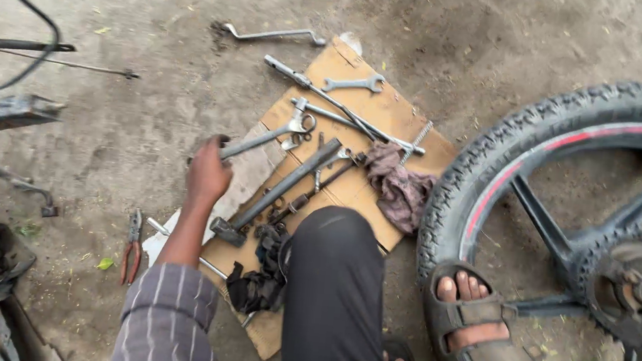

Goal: The person sits on the ground working on a motorcycle wheel with its sprocket. They hammer a punch against the hub to seat or free components, then use a socket wrench with a long breaker bar to turn the hub nuts, steadying the wheel with the other hand.

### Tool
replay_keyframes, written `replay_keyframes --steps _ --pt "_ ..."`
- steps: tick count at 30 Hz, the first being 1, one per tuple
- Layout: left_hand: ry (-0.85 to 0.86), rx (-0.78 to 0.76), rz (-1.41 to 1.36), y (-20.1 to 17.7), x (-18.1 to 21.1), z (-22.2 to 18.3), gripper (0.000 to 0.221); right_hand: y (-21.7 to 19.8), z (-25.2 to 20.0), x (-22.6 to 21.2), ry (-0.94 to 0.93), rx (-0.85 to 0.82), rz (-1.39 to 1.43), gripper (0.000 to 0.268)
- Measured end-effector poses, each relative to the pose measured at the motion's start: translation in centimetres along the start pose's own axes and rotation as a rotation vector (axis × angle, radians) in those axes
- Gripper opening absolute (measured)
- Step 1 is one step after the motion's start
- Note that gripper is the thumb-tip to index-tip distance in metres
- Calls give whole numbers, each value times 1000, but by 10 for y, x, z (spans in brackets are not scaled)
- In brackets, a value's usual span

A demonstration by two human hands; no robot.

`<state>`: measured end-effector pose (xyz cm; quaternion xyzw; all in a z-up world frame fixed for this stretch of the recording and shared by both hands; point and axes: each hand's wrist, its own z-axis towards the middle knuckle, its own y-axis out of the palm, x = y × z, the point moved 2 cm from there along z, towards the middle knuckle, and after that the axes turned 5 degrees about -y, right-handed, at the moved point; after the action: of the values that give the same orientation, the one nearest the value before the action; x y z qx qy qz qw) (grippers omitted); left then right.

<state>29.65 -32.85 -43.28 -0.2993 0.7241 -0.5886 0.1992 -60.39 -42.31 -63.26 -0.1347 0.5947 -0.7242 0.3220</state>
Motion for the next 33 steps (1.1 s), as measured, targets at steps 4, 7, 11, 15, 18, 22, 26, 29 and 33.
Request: replay_keyframes --steps 4,7,11,15,18,22,26,29,33 --pt "23 299 -435 12 -28 -59 36 41 -58 -37 24 -75 -77 44" --pt "-81 330 -584 40 -47 -118 26 74 -65 -86 0 -122 -122 46" --pt "-352 436 -695 79 -61 -199 25 110 -19 -177 -105 -168 -151 48" --pt "-452 426 -896 120 -80 -235 29 57 87 -278 -235 -198 -187 50" --pt "-455 438 -798 99 -68 -245 27 -14 125 -339 -295 -218 -222 51" --pt "-157 477 -479 55 -29 -210 47 -64 136 -351 -247 -17 18 50" --pt "183 393 -273 41 21 -145 57 -122 121 -294 40 144 110 35" --pt "218 288 -128 39 55 -102 54 -189 133 -232 263 291 175 24" --pt "248 148 95 64 61 -60 42 -222 147 -220 470 478 287 15"
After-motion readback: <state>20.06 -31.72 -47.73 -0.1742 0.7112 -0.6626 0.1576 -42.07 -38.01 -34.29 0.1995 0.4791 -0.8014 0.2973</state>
